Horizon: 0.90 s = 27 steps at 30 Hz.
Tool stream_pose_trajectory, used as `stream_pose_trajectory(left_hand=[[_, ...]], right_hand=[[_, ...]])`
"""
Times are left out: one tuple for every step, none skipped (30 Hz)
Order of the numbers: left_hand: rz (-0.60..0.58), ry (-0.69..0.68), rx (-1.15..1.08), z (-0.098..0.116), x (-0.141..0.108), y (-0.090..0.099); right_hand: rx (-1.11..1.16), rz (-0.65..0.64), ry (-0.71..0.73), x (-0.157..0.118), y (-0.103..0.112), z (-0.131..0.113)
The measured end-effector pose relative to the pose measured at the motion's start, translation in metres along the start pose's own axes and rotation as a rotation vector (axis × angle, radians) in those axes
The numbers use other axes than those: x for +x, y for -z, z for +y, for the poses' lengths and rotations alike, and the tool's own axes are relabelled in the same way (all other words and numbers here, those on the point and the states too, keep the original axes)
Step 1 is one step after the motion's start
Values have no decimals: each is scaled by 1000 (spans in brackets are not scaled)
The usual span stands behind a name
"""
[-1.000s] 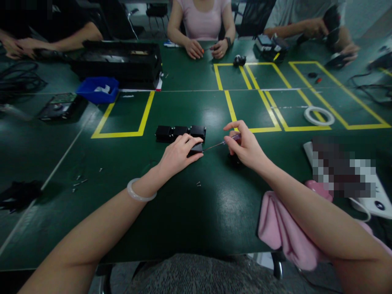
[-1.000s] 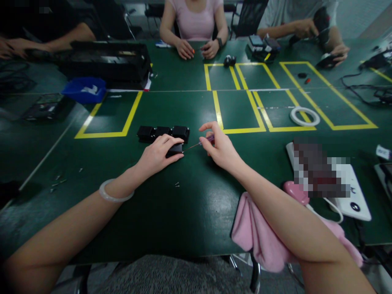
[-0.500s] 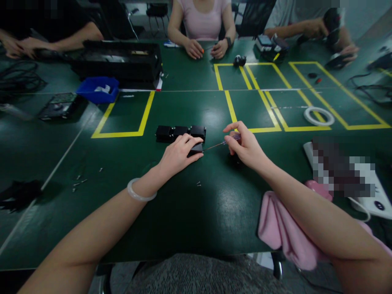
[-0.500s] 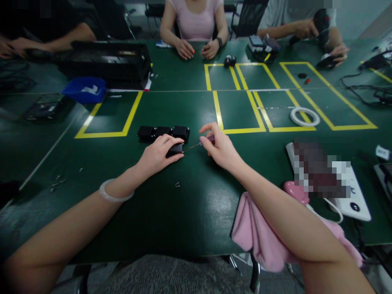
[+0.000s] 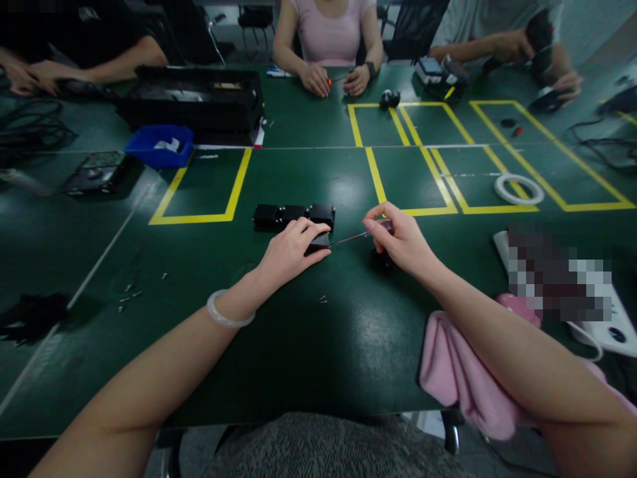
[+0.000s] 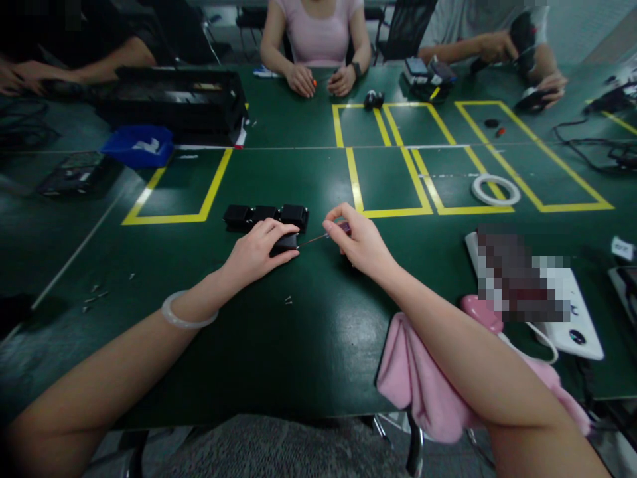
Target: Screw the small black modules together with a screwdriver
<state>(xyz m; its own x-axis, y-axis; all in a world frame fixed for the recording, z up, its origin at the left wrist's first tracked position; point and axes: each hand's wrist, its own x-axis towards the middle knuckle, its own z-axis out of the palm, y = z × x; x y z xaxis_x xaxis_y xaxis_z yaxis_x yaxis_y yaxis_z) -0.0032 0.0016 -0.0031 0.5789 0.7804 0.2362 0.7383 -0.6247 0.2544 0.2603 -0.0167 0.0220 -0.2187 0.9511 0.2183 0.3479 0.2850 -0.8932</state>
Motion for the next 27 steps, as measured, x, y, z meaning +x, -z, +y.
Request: stream_pose_trajectory(left_hand=[[-2,0,0,0,0,0],[-4,1,0,0,0,0],[-7,1,1,1,0,0],[-9,2,4,1,0,0],[-10,3,6,0,0,0],[-10,5,7,0,0,0],[-9,7,8,0,0,0],[-7,8,7,0,0,-1],[-5,8,5,0,0,-1],[-5,7,3,0,0,-1],[-5,7,2,0,0,-1],[-5,7,1,0,0,-1],[-5,7,0,0,1,-1],[-4,7,0,0,1,-1],[-3,6,1,0,1,-1],[-3,5,1,0,1,-1],[-2,4,1,0,0,-1],[-2,3,1,0,0,-1],[-2,2,1,0,0,-1],[-2,1,1,0,0,-1],[0,0,1,0,0,-1],[1,-1,2,0,0,-1],[1,-3,3,0,0,-1],[2,-4,3,0,0,-1],[3,-5,3,-1,0,-1],[4,-5,3,-1,0,-1],[3,-5,2,-1,0,-1]], right_hand=[[-7,-5,-7,0,0,0],[-8,-4,-3,0,0,0],[-7,3,9,0,0,1],[-3,11,27,0,0,1],[1,19,45,0,-1,2],[4,26,59,0,-1,2],[6,31,68,0,-1,2],[9,33,68,0,-1,3],[9,30,61,0,-1,3],[5,24,47,0,-1,3],[-2,15,31,1,0,2],[-8,5,16,1,0,2],[-12,-1,7,1,0,2],[-12,-3,6,1,0,1],[-8,2,15,0,0,1],[-3,10,28,0,0,1],[0,19,41,0,0,1],[0,26,50,0,0,1],[-2,29,54,0,0,2],[-4,29,52,0,0,2],[-4,25,44,0,0,2],[-4,18,33,0,0,2],[-6,7,19,0,0,2],[-8,-5,4,0,0,3],[-10,-14,-9,0,0,3],[-9,-17,-16,0,0,3],[-5,-16,-13,0,0,3]])
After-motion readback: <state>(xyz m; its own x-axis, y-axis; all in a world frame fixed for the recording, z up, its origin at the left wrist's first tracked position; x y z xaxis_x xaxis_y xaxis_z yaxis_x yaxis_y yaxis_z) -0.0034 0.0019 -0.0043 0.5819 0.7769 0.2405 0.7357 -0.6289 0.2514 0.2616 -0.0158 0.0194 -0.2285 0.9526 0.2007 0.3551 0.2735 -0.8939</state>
